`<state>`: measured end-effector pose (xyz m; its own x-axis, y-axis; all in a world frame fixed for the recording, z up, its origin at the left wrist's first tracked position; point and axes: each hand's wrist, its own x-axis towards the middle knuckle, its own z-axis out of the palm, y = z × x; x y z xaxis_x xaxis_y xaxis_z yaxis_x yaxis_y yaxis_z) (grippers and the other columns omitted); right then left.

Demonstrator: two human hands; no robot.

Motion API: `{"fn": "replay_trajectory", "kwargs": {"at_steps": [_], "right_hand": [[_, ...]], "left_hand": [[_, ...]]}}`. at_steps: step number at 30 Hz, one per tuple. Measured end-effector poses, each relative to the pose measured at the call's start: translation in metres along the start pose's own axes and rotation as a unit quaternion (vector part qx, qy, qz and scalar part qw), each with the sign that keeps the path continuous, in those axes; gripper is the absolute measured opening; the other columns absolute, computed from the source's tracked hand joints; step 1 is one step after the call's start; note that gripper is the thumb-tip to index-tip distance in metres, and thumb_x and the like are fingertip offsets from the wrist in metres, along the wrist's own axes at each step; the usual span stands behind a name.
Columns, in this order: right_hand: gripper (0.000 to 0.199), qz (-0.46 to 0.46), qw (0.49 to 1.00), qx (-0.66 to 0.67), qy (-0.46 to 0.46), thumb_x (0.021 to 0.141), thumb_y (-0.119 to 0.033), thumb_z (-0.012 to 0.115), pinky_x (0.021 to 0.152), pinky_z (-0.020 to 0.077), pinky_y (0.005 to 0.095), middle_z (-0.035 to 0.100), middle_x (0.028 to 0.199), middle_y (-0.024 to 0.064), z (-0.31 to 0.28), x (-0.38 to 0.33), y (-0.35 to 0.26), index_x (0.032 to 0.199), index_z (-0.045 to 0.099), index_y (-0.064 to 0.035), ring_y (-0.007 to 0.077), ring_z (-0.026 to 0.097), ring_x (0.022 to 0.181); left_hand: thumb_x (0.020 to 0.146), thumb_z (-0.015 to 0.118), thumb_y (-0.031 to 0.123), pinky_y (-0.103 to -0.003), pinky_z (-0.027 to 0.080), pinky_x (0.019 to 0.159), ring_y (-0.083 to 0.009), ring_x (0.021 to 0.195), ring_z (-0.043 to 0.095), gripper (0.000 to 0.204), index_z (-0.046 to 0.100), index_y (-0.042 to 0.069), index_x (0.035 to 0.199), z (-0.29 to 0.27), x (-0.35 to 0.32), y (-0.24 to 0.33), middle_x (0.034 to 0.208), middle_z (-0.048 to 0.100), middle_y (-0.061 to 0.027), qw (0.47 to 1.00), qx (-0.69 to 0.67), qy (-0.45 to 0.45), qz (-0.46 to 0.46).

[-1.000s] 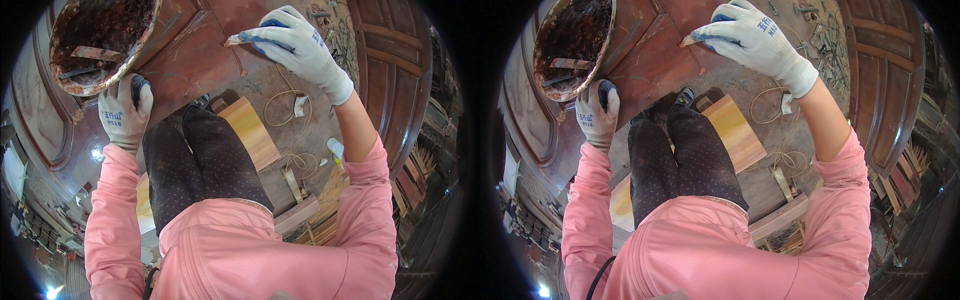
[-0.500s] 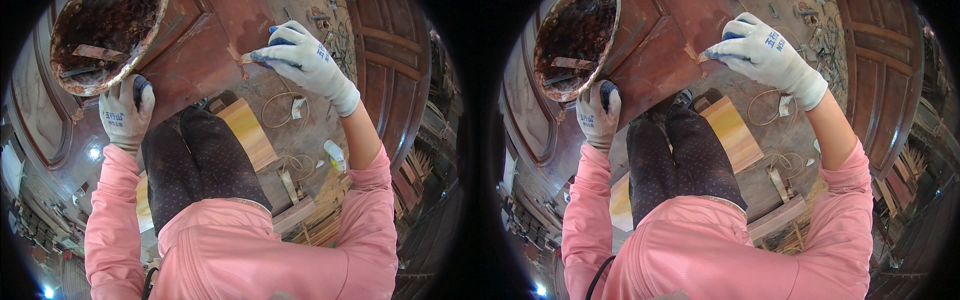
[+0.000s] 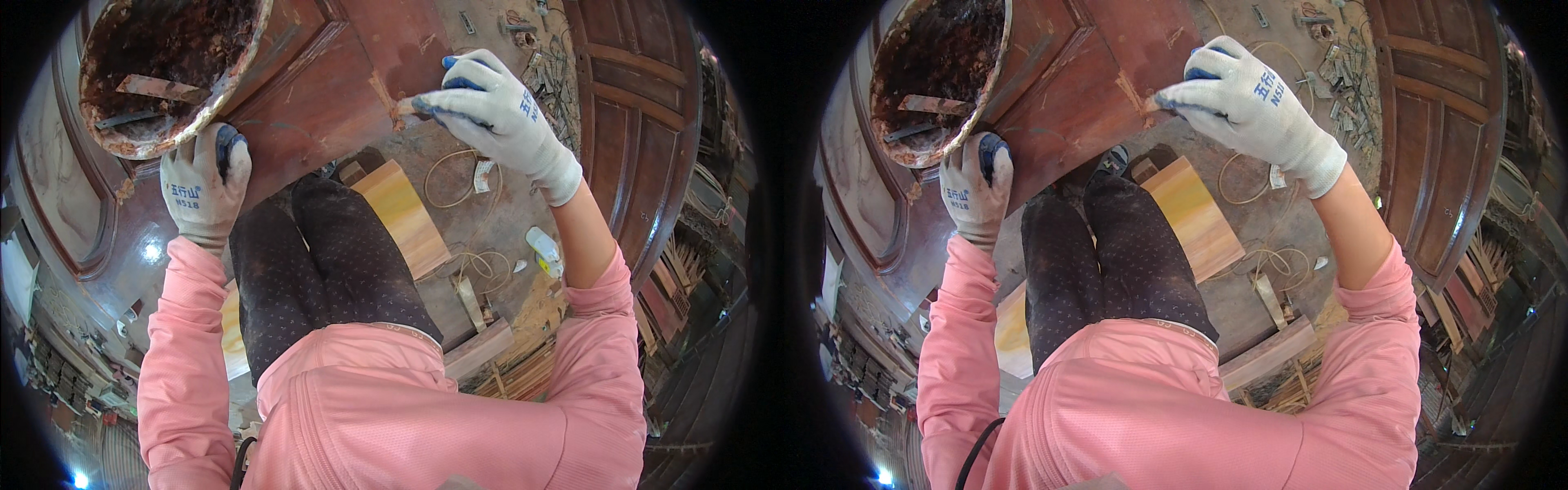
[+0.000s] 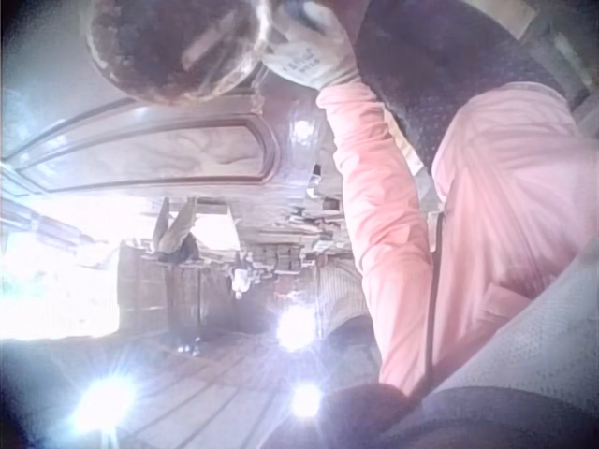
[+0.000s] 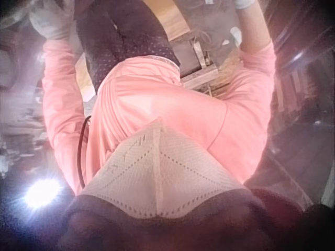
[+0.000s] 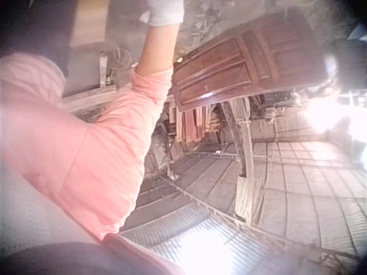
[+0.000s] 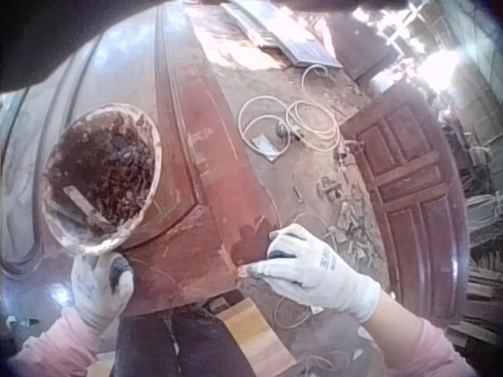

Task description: The person applies a dark wood filler to a large wooden door using a small putty knife. They repeatedly scoop filler from a container and spread it into the door's grooves and panels, smoothing the surface as they work.

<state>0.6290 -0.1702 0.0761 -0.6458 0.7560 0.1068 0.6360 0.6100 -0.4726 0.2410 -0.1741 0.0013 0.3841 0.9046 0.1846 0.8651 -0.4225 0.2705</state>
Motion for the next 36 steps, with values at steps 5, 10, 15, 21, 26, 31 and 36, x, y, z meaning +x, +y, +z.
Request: {"fn": "replay_trajectory", "kwargs": {"at_steps": [5, 10, 15, 21, 26, 31, 36], "right_hand": [[0.030, 0.002, 1.000, -0.024, 0.003, 0.086, -0.010, 0.076, 0.089, 0.0523, 0.0412, 0.060, 0.095, 0.0051, 0.004, 0.001, -0.004, 0.115, 0.078, -0.0160, 0.0288, 0.059, 0.100], [0.029, 0.018, 1.000, 0.013, -0.016, 0.087, -0.012, 0.076, 0.089, 0.0522, 0.0410, 0.060, 0.095, 0.0058, -0.001, -0.009, -0.006, 0.115, 0.078, -0.0166, 0.0289, 0.059, 0.101], [0.028, 0.047, 0.999, 0.003, 0.004, 0.086, -0.014, 0.077, 0.093, 0.0513, 0.0418, 0.060, 0.096, 0.0066, 0.002, -0.010, -0.013, 0.115, 0.078, -0.0166, 0.0299, 0.059, 0.103], [0.025, 0.031, 0.999, -0.013, -0.018, 0.087, -0.013, 0.077, 0.092, 0.0514, 0.0428, 0.060, 0.096, 0.0073, 0.003, -0.015, -0.022, 0.112, 0.079, -0.0153, 0.0309, 0.059, 0.102], [0.025, 0.077, 0.996, 0.043, 0.014, 0.088, -0.012, 0.075, 0.089, 0.0522, 0.0418, 0.062, 0.096, 0.0065, -0.006, -0.006, -0.021, 0.112, 0.079, -0.0144, 0.0301, 0.060, 0.098], [0.024, 0.106, 0.988, -0.026, 0.109, 0.089, -0.012, 0.074, 0.087, 0.0525, 0.0400, 0.065, 0.098, 0.0077, 0.008, 0.027, -0.006, 0.113, 0.079, -0.0129, 0.0288, 0.062, 0.097], [0.026, 0.090, 0.989, -0.028, 0.109, 0.091, -0.014, 0.072, 0.086, 0.0497, 0.0411, 0.065, 0.095, 0.0095, 0.010, 0.056, 0.005, 0.116, 0.079, -0.0118, 0.0298, 0.060, 0.094]], "left_hand": [[0.094, 0.071, 0.031, -0.050, 0.051, 0.090, -0.0418, 0.101, 0.064, 0.033, 0.068, 0.008, 0.118, 0.001, 0.001, -0.001, 0.112, 0.068, -0.0180, 1.000, -0.001, 0.012, 0.009], [0.093, 0.071, 0.031, -0.050, 0.051, 0.088, -0.0417, 0.100, 0.065, 0.035, 0.068, 0.008, 0.118, 0.001, 0.001, -0.002, 0.111, 0.068, -0.0183, 1.000, 0.000, 0.025, 0.018], [0.093, 0.072, 0.031, -0.051, 0.051, 0.089, -0.0417, 0.102, 0.064, 0.036, 0.068, 0.007, 0.120, 0.001, 0.002, -0.001, 0.112, 0.068, -0.0186, 0.999, 0.000, 0.027, 0.028], [0.094, 0.070, 0.030, -0.050, 0.051, 0.095, -0.0414, 0.107, 0.063, 0.034, 0.068, 0.007, 0.119, 0.000, -0.001, -0.002, 0.115, 0.067, -0.0181, 1.000, 0.003, 0.012, 0.008], [0.094, 0.070, 0.030, -0.050, 0.050, 0.096, -0.0420, 0.107, 0.063, 0.036, 0.067, 0.007, 0.121, 0.001, -0.002, -0.001, 0.116, 0.067, -0.0188, 1.000, 0.003, 0.010, 0.011], [0.094, 0.071, 0.031, -0.051, 0.050, 0.094, -0.0428, 0.107, 0.063, 0.038, 0.067, 0.006, 0.122, 0.003, -0.002, -0.003, 0.117, 0.067, -0.0193, 1.000, 0.009, 0.018, 0.019], [0.093, 0.072, 0.032, -0.051, 0.051, 0.090, -0.0426, 0.103, 0.065, 0.038, 0.069, 0.006, 0.121, 0.001, -0.001, -0.002, 0.115, 0.068, -0.0190, 0.999, 0.007, 0.025, 0.021]]}}
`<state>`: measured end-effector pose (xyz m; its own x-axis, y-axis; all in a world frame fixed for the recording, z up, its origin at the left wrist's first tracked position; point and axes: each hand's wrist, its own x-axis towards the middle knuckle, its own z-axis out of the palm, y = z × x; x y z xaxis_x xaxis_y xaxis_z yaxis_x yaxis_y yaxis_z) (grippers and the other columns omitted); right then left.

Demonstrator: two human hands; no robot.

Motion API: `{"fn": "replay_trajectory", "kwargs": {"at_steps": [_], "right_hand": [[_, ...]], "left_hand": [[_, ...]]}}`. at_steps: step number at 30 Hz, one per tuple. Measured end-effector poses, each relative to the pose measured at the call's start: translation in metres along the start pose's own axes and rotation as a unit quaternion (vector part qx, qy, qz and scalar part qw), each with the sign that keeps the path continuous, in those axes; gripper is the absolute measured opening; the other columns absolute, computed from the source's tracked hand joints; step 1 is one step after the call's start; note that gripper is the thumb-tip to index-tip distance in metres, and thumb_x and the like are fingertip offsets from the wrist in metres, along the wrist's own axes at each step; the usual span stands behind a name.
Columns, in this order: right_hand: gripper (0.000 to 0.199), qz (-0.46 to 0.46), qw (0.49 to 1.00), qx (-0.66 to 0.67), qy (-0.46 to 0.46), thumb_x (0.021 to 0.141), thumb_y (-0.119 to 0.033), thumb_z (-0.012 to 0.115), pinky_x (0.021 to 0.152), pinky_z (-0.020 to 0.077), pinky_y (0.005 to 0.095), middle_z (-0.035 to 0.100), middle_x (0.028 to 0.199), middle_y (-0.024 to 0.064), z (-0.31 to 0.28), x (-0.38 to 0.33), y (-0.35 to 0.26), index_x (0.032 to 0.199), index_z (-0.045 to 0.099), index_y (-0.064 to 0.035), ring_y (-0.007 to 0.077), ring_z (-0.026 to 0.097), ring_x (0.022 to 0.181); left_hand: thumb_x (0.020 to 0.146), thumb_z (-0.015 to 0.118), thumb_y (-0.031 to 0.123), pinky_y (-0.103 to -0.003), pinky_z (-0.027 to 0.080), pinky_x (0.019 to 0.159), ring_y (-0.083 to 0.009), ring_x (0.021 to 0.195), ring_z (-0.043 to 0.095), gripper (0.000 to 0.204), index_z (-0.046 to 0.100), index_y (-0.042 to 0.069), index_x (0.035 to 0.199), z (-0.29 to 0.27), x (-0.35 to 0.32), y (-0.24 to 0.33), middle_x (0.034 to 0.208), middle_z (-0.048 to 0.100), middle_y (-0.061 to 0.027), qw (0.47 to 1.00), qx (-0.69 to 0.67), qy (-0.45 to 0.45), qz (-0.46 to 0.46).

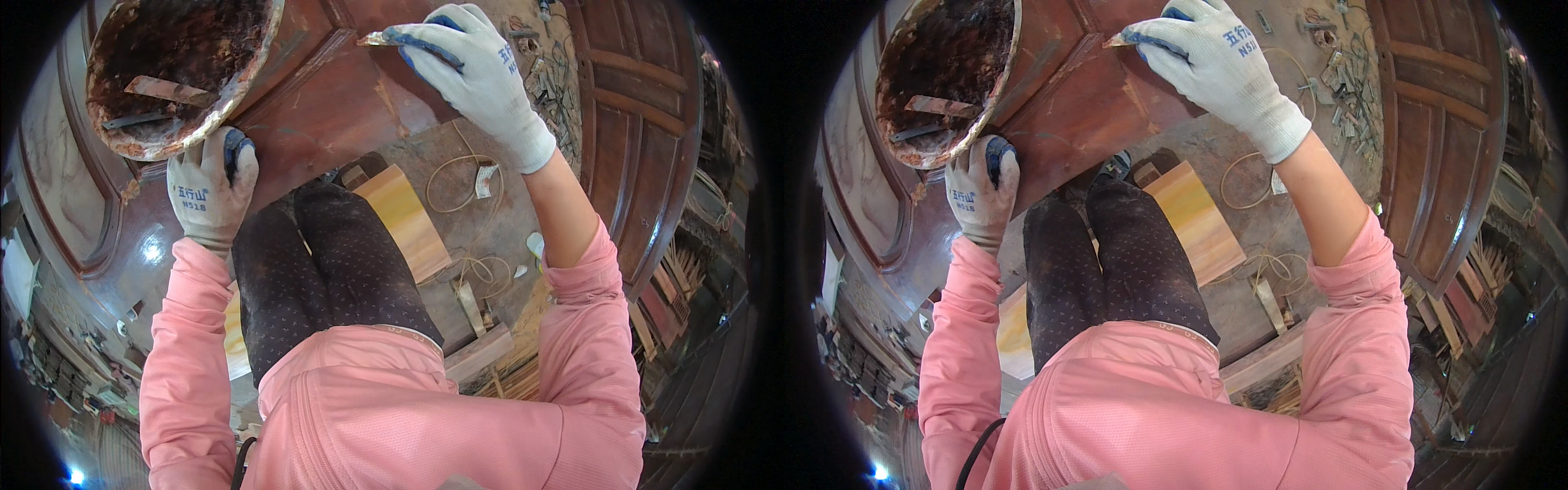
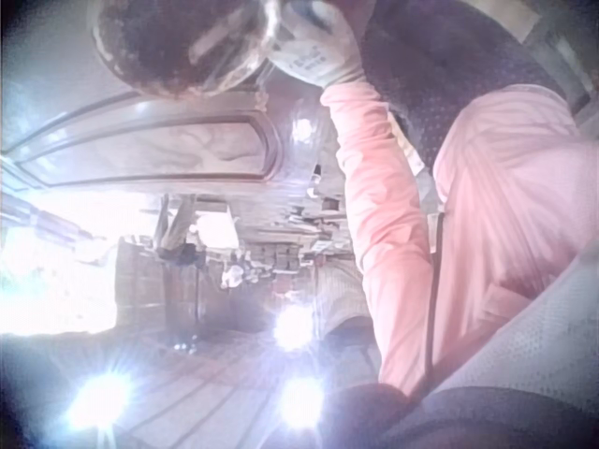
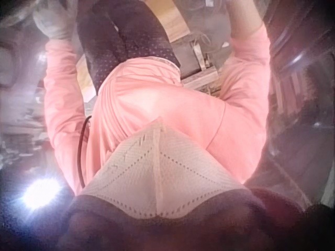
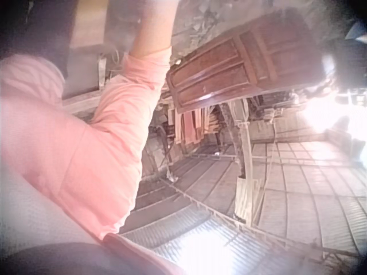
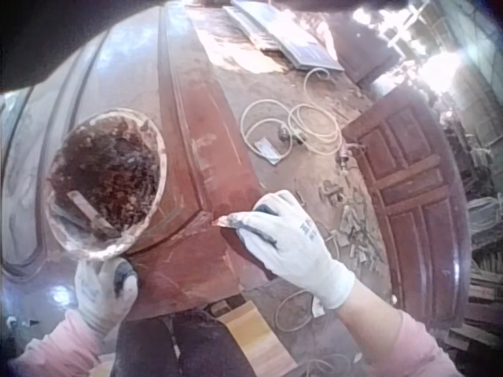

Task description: The person applies a dark wood filler to a large wooden door using a small putty knife. They repeatedly scoop filler from a container and spread it into the door's grooves and panels, smoothing the surface as they work.

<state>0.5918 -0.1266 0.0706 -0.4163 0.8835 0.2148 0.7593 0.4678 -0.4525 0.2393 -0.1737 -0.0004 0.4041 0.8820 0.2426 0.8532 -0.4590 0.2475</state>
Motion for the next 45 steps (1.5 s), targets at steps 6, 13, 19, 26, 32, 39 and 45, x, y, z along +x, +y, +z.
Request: {"fn": "replay_trajectory", "kwargs": {"at_steps": [6, 13, 19, 26, 32, 39, 45], "right_hand": [[0.030, -0.027, 0.999, -0.023, -0.033, 0.092, -0.013, 0.068, 0.083, 0.0473, 0.0410, 0.059, 0.091, 0.0081, 0.000, 0.009, 0.002, 0.120, 0.077, -0.0133, 0.0297, 0.056, 0.092], [0.025, -0.052, 0.997, -0.048, -0.033, 0.089, -0.014, 0.074, 0.087, 0.0531, 0.0403, 0.063, 0.096, 0.0064, 0.000, -0.017, 0.005, 0.113, 0.080, -0.0151, 0.0290, 0.061, 0.096], [0.023, -0.044, 0.997, -0.040, -0.053, 0.089, -0.014, 0.074, 0.087, 0.0533, 0.0410, 0.063, 0.095, 0.0066, -0.006, -0.034, -0.003, 0.112, 0.080, -0.0142, 0.0295, 0.060, 0.095], [0.024, 0.015, 0.999, 0.003, -0.034, 0.089, -0.015, 0.074, 0.086, 0.0528, 0.0410, 0.063, 0.096, 0.0083, -0.007, -0.023, -0.002, 0.113, 0.079, -0.0136, 0.0303, 0.060, 0.095], [0.024, -0.043, 0.998, -0.040, -0.031, 0.087, -0.014, 0.074, 0.085, 0.0519, 0.0408, 0.063, 0.091, 0.0066, -0.002, -0.030, -0.004, 0.111, 0.079, -0.0139, 0.0295, 0.060, 0.093], [0.023, 0.018, 1.000, 0.009, 0.014, 0.089, -0.014, 0.075, 0.084, 0.0519, 0.0405, 0.065, 0.094, 0.0074, -0.001, -0.007, 0.001, 0.112, 0.079, -0.0121, 0.0299, 0.061, 0.093], [0.023, 0.010, 1.000, -0.016, 0.024, 0.089, -0.016, 0.068, 0.082, 0.0481, 0.0409, 0.059, 0.091, 0.0074, 0.005, 0.019, 0.003, 0.111, 0.076, -0.0137, 0.0281, 0.058, 0.094]], "left_hand": [[0.095, 0.071, 0.031, -0.051, 0.050, 0.095, -0.0425, 0.107, 0.063, 0.037, 0.068, 0.007, 0.122, -0.002, -0.001, 0.001, 0.116, 0.067, -0.0187, 0.999, -0.009, -0.033, -0.024], [0.094, 0.072, 0.030, -0.050, 0.051, 0.091, -0.0415, 0.103, 0.064, 0.035, 0.069, 0.008, 0.121, -0.003, 0.001, 0.003, 0.113, 0.068, -0.0177, 1.000, -0.005, -0.014, -0.012], [0.092, 0.073, 0.029, -0.050, 0.052, 0.087, -0.0406, 0.099, 0.065, 0.033, 0.070, 0.008, 0.117, -0.002, 0.002, 0.001, 0.111, 0.069, -0.0166, 1.000, -0.005, 0.002, 0.004], [0.093, 0.072, 0.030, -0.050, 0.052, 0.085, -0.0404, 0.098, 0.066, 0.033, 0.070, 0.008, 0.117, -0.002, 0.004, 0.005, 0.111, 0.069, -0.0161, 1.000, -0.009, 0.004, 0.002], [0.093, 0.072, 0.030, -0.051, 0.052, 0.086, -0.0413, 0.098, 0.065, 0.034, 0.070, 0.007, 0.118, -0.002, 0.001, 0.003, 0.112, 0.069, -0.0164, 1.000, -0.004, -0.008, -0.010], [0.092, 0.072, 0.031, -0.050, 0.051, 0.088, -0.0409, 0.100, 0.065, 0.033, 0.071, 0.008, 0.117, -0.003, 0.006, 0.007, 0.112, 0.070, -0.0153, 1.000, -0.007, 0.003, -0.005], [0.091, 0.072, 0.031, -0.050, 0.052, 0.085, -0.0398, 0.101, 0.065, 0.033, 0.072, 0.009, 0.116, -0.005, 0.005, 0.007, 0.112, 0.071, -0.0143, 1.000, -0.013, -0.017, -0.023]]}}
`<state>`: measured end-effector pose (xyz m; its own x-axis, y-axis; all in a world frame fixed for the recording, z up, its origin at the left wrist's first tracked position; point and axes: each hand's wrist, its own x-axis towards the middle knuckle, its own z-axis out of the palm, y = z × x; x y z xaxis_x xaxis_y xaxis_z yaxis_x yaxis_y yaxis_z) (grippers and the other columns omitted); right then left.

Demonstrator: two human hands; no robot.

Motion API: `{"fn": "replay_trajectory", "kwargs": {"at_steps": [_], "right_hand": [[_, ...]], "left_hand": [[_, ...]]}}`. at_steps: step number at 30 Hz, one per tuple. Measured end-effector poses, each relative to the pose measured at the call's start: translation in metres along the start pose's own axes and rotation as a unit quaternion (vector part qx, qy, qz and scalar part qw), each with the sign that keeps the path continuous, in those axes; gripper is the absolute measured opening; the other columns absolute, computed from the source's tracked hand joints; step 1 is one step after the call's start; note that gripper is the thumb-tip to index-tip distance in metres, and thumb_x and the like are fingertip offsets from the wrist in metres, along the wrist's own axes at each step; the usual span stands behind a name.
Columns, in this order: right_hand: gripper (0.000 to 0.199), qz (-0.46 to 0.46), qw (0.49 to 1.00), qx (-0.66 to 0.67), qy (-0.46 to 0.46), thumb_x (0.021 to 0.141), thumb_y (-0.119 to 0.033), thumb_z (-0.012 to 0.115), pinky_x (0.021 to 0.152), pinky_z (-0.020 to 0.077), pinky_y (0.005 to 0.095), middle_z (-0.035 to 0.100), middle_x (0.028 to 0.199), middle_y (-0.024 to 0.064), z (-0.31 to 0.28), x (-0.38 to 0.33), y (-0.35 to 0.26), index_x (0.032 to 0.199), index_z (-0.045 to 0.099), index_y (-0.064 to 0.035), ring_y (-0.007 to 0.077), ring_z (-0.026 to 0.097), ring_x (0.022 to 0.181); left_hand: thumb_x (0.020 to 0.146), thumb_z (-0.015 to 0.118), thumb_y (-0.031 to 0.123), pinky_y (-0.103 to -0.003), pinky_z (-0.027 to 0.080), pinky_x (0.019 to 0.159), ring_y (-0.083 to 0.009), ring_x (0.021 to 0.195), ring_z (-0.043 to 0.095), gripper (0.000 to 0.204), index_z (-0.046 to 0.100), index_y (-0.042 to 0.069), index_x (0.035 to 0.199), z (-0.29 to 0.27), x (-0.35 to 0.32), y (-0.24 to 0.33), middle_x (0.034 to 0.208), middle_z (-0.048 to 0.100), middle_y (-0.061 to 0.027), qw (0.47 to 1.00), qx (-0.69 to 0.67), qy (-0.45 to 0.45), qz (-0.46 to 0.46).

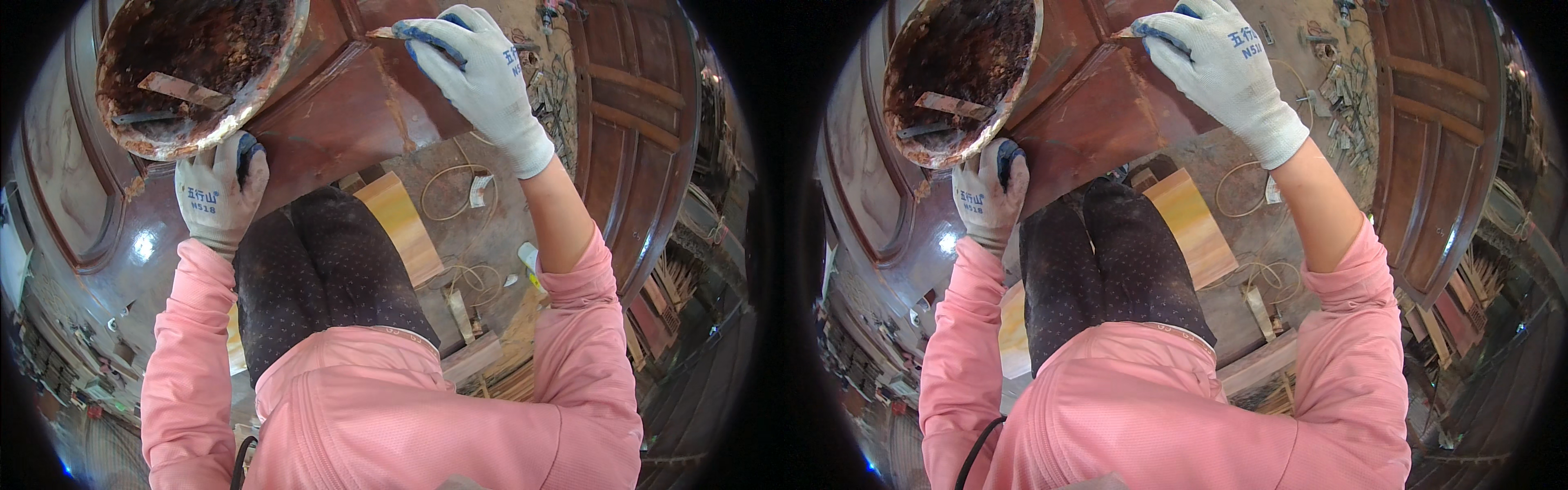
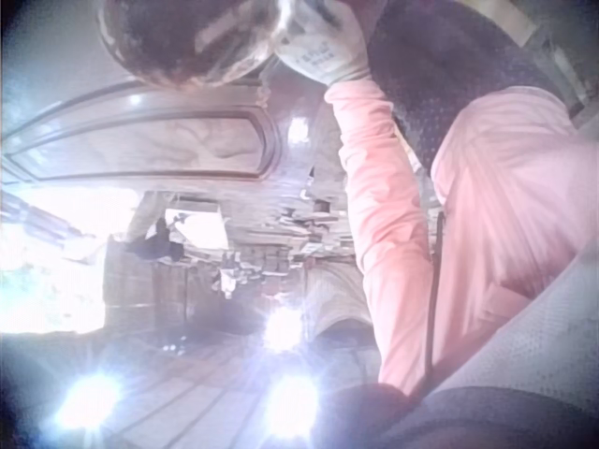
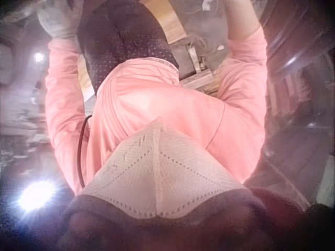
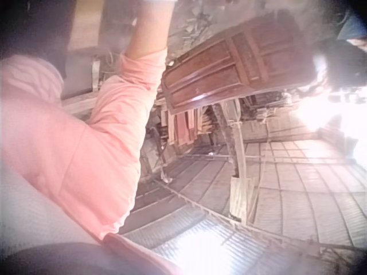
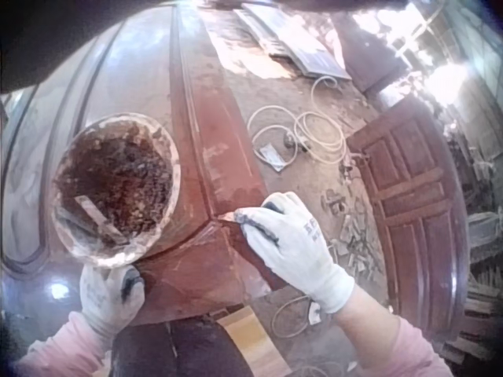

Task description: The person applies a dark wood filler to a large wooden door using a small putty knife. They repeatedly scoop filler from a container and spread it into the door's grooves and panels, smoothing the surface as they work.

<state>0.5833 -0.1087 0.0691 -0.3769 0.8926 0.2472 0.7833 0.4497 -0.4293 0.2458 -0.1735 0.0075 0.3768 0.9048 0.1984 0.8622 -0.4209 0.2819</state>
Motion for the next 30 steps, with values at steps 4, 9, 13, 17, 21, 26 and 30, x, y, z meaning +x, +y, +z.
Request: {"fn": "replay_trajectory", "kwargs": {"at_steps": [4, 9, 13, 17, 21, 26, 30], "right_hand": [[0.023, 0.001, 0.999, -0.040, 0.027, 0.090, -0.014, 0.076, 0.083, 0.0517, 0.0404, 0.066, 0.096, 0.0080, 0.011, -0.005, -0.007, 0.113, 0.079, -0.0110, 0.0299, 0.062, 0.093], [0.026, 0.039, 0.991, -0.047, 0.118, 0.088, -0.014, 0.077, 0.082, 0.0512, 0.0416, 0.064, 0.092, 0.0057, 0.035, -0.021, -0.022, 0.114, 0.079, -0.0144, 0.0294, 0.060, 0.092], [0.025, 0.063, 0.987, -0.040, 0.145, 0.087, -0.012, 0.078, 0.081, 0.0506, 0.0413, 0.064, 0.091, 0.0059, 0.041, -0.028, -0.029, 0.111, 0.080, -0.0125, 0.0285, 0.060, 0.092], [0.023, 0.072, 0.985, -0.046, 0.152, 0.087, -0.012, 0.078, 0.080, 0.0507, 0.0412, 0.063, 0.090, 0.0053, 0.040, -0.023, -0.031, 0.110, 0.080, -0.0120, 0.0277, 0.059, 0.091], [0.022, 0.071, 0.987, -0.047, 0.138, 0.086, -0.011, 0.078, 0.078, 0.0507, 0.0407, 0.063, 0.090, 0.0052, 0.036, -0.017, -0.034, 0.109, 0.080, -0.0113, 0.0278, 0.059, 0.091], [0.022, 0.084, 0.988, -0.009, 0.126, 0.086, -0.010, 0.078, 0.078, 0.0507, 0.0406, 0.063, 0.089, 0.0060, 0.036, -0.017, -0.049, 0.108, 0.079, -0.0102, 0.0283, 0.060, 0.088], [0.023, 0.104, 0.988, 0.003, 0.117, 0.085, -0.010, 0.079, 0.078, 0.0506, 0.0405, 0.064, 0.089, 0.0070, 0.041, -0.027, -0.067, 0.108, 0.079, -0.0092, 0.0289, 0.060, 0.088]], "left_hand": [[0.091, 0.073, 0.029, -0.050, 0.052, 0.086, -0.0410, 0.100, 0.065, 0.033, 0.072, 0.008, 0.116, 0.001, -0.002, 0.001, 0.112, 0.070, -0.0161, 1.000, -0.007, -0.023, -0.015], [0.091, 0.074, 0.027, -0.051, 0.052, 0.088, -0.0434, 0.100, 0.065, 0.032, 0.071, 0.008, 0.116, -0.003, 0.000, 0.001, 0.112, 0.070, -0.0183, 1.000, -0.009, -0.009, -0.004], [0.090, 0.074, 0.030, -0.050, 0.053, 0.086, -0.0402, 0.100, 0.065, 0.034, 0.072, 0.009, 0.117, -0.001, 0.000, 0.003, 0.112, 0.070, -0.0157, 1.000, -0.003, -0.008, -0.006], [0.091, 0.075, 0.028, -0.050, 0.052, 0.088, -0.0417, 0.100, 0.065, 0.032, 0.071, 0.008, 0.116, -0.002, 0.001, 0.004, 0.111, 0.070, -0.0172, 1.000, -0.026, -0.001, -0.004], [0.091, 0.075, 0.027, -0.050, 0.052, 0.088, -0.0413, 0.101, 0.065, 0.032, 0.071, 0.008, 0.116, -0.003, 0.002, 0.004, 0.112, 0.070, -0.0170, 0.999, -0.030, -0.013, -0.008], [0.091, 0.076, 0.023, -0.050, 0.051, 0.088, -0.0417, 0.100, 0.064, 0.036, 0.068, 0.003, 0.120, -0.002, -0.001, 0.002, 0.110, 0.069, -0.0184, 0.997, -0.069, 0.015, -0.011], [0.094, 0.075, 0.023, -0.050, 0.051, 0.083, -0.0388, 0.094, 0.065, 0.032, 0.066, 0.002, 0.116, 0.002, 0.002, -0.002, 0.103, 0.068, -0.0171, 0.991, -0.110, 0.081, 0.011]]}}
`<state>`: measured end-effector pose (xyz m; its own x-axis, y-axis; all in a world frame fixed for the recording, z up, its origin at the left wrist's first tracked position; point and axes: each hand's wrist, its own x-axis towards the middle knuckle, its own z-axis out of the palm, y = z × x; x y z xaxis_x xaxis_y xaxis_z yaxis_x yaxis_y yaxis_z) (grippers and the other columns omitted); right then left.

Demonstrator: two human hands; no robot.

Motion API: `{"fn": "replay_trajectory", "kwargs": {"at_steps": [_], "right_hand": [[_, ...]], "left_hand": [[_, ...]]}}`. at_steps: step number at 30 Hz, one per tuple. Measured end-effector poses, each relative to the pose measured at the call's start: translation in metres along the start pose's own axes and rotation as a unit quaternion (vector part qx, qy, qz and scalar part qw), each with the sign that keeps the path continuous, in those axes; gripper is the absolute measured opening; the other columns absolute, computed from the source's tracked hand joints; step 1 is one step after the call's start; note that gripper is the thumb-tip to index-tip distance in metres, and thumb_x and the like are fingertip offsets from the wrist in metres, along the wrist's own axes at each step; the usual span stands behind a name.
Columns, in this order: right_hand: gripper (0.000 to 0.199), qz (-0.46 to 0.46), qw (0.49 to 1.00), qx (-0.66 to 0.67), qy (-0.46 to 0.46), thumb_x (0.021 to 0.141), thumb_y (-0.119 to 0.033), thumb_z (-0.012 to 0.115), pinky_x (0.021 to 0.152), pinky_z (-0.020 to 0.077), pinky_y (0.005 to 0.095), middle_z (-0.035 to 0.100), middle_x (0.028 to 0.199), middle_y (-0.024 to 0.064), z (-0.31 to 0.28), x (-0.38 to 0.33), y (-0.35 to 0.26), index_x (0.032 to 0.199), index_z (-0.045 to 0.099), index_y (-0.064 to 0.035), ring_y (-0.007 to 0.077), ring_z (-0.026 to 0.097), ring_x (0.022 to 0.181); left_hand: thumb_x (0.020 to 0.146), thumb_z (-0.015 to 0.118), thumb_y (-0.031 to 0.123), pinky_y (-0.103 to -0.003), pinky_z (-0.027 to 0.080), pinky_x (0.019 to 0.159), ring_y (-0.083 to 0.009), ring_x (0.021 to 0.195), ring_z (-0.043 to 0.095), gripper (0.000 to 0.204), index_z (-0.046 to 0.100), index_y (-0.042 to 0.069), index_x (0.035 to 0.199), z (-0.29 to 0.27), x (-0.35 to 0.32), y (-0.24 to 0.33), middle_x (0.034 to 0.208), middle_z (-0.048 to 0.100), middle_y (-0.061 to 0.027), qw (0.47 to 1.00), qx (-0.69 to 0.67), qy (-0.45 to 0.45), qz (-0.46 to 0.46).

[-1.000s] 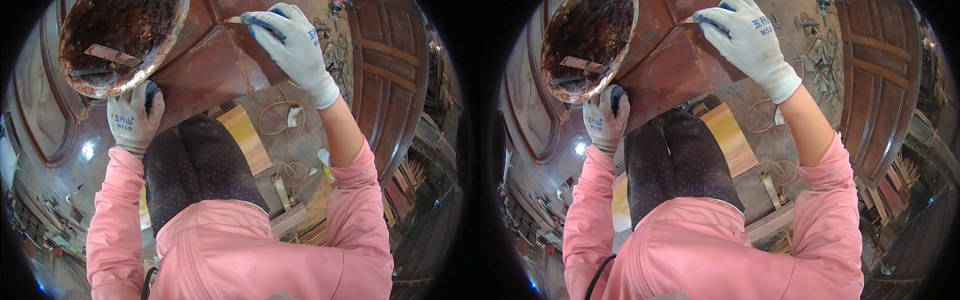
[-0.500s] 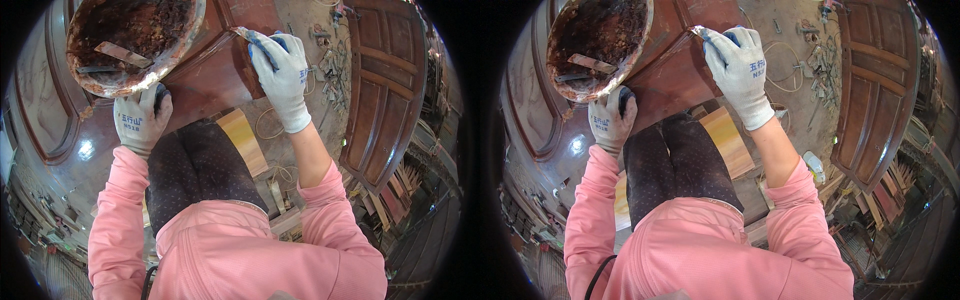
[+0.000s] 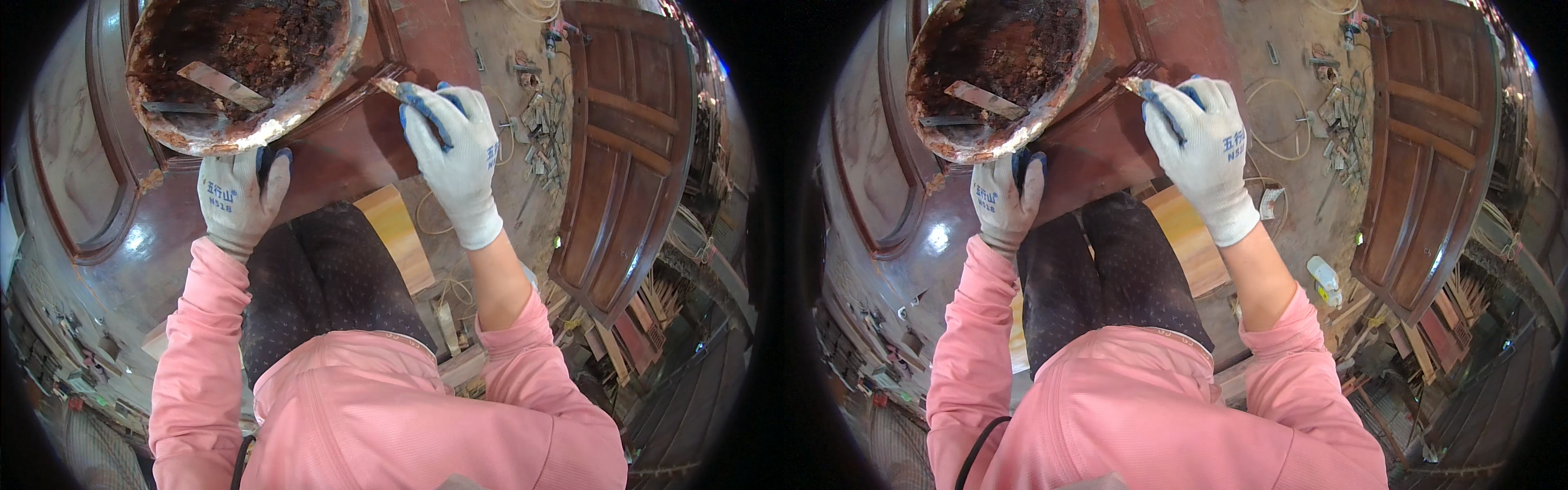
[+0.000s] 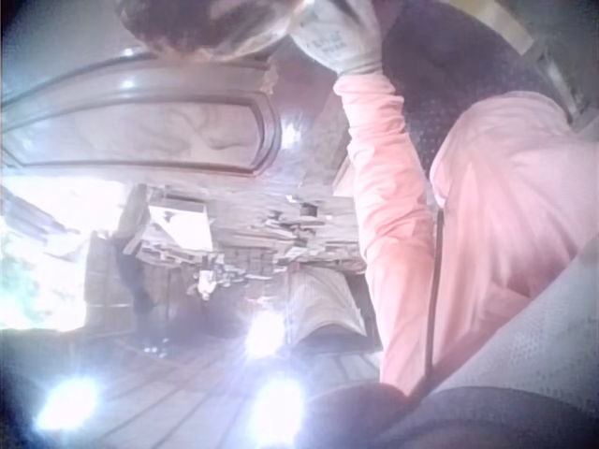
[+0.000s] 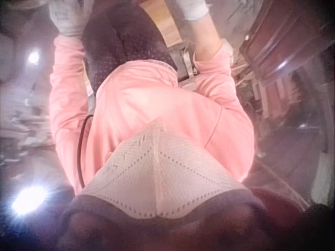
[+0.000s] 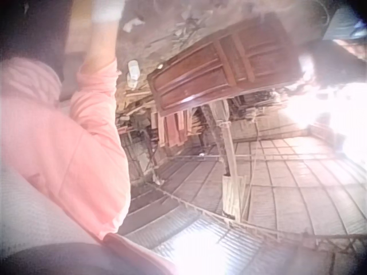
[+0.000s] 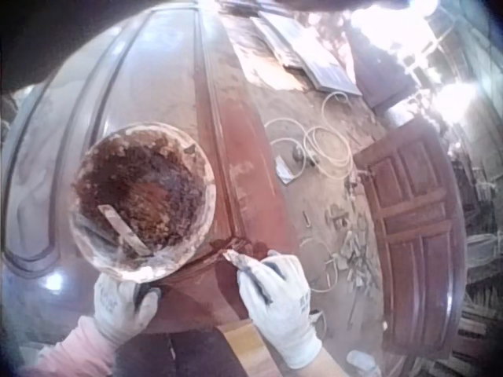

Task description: The person applies a dark wood filler to a large wooden door using a small putty knife. They repeatedly scoop filler from a container and spread it into the door's grooves and panels, smoothing the surface as they work.

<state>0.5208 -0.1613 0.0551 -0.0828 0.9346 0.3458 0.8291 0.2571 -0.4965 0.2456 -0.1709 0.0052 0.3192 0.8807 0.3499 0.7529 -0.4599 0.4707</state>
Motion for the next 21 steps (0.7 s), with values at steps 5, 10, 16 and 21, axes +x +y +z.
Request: {"fn": "replay_trajectory", "kwargs": {"at_steps": [5, 10, 16, 21], "right_hand": [[0.024, 0.025, 1.000, 0.015, -0.004, 0.086, -0.009, 0.078, 0.089, 0.0514, 0.0436, 0.064, 0.090, 0.0089, 0.005, -0.014, -0.010, 0.110, 0.078, -0.0074, 0.0305, 0.061, 0.091], [0.027, 0.020, 1.000, -0.001, -0.013, 0.087, -0.005, 0.078, 0.098, 0.0531, 0.0444, 0.067, 0.094, 0.0105, 0.008, -0.018, -0.017, 0.114, 0.079, -0.0054, 0.0304, 0.063, 0.092], [0.027, -0.027, 0.999, -0.031, -0.026, 0.087, -0.010, 0.078, 0.098, 0.0500, 0.0462, 0.065, 0.095, 0.0081, 0.010, -0.013, -0.010, 0.114, 0.078, -0.0086, 0.0309, 0.061, 0.095], [0.029, -0.117, 0.989, -0.050, -0.071, 0.086, -0.014, 0.078, 0.097, 0.0482, 0.0465, 0.065, 0.102, 0.0055, 0.007, -0.005, 0.015, 0.115, 0.077, -0.0125, 0.0303, 0.060, 0.101]], "left_hand": [[0.096, 0.070, 0.015, -0.049, 0.050, 0.081, -0.0395, 0.088, 0.065, 0.026, 0.064, 0.001, 0.117, 0.004, 0.008, 0.001, 0.097, 0.068, -0.0174, 0.995, -0.012, -0.007, -0.099], [0.096, 0.067, 0.015, -0.049, 0.049, 0.087, -0.0360, 0.099, 0.064, 0.037, 0.064, 0.005, 0.131, 0.014, 0.037, -0.010, 0.112, 0.066, -0.0140, 0.993, 0.034, 0.041, -0.109], [0.093, 0.066, 0.022, -0.048, 0.044, 0.104, -0.0297, 0.120, 0.056, 0.041, 0.068, 0.019, 0.134, 0.007, 0.018, 0.018, 0.123, 0.064, -0.0054, 0.991, 0.098, -0.011, -0.086], [0.093, 0.067, 0.021, -0.049, 0.043, 0.105, -0.0319, 0.122, 0.056, 0.039, 0.069, 0.019, 0.132, 0.003, 0.021, 0.021, 0.126, 0.065, -0.0049, 0.991, 0.084, -0.033, -0.100]]}}
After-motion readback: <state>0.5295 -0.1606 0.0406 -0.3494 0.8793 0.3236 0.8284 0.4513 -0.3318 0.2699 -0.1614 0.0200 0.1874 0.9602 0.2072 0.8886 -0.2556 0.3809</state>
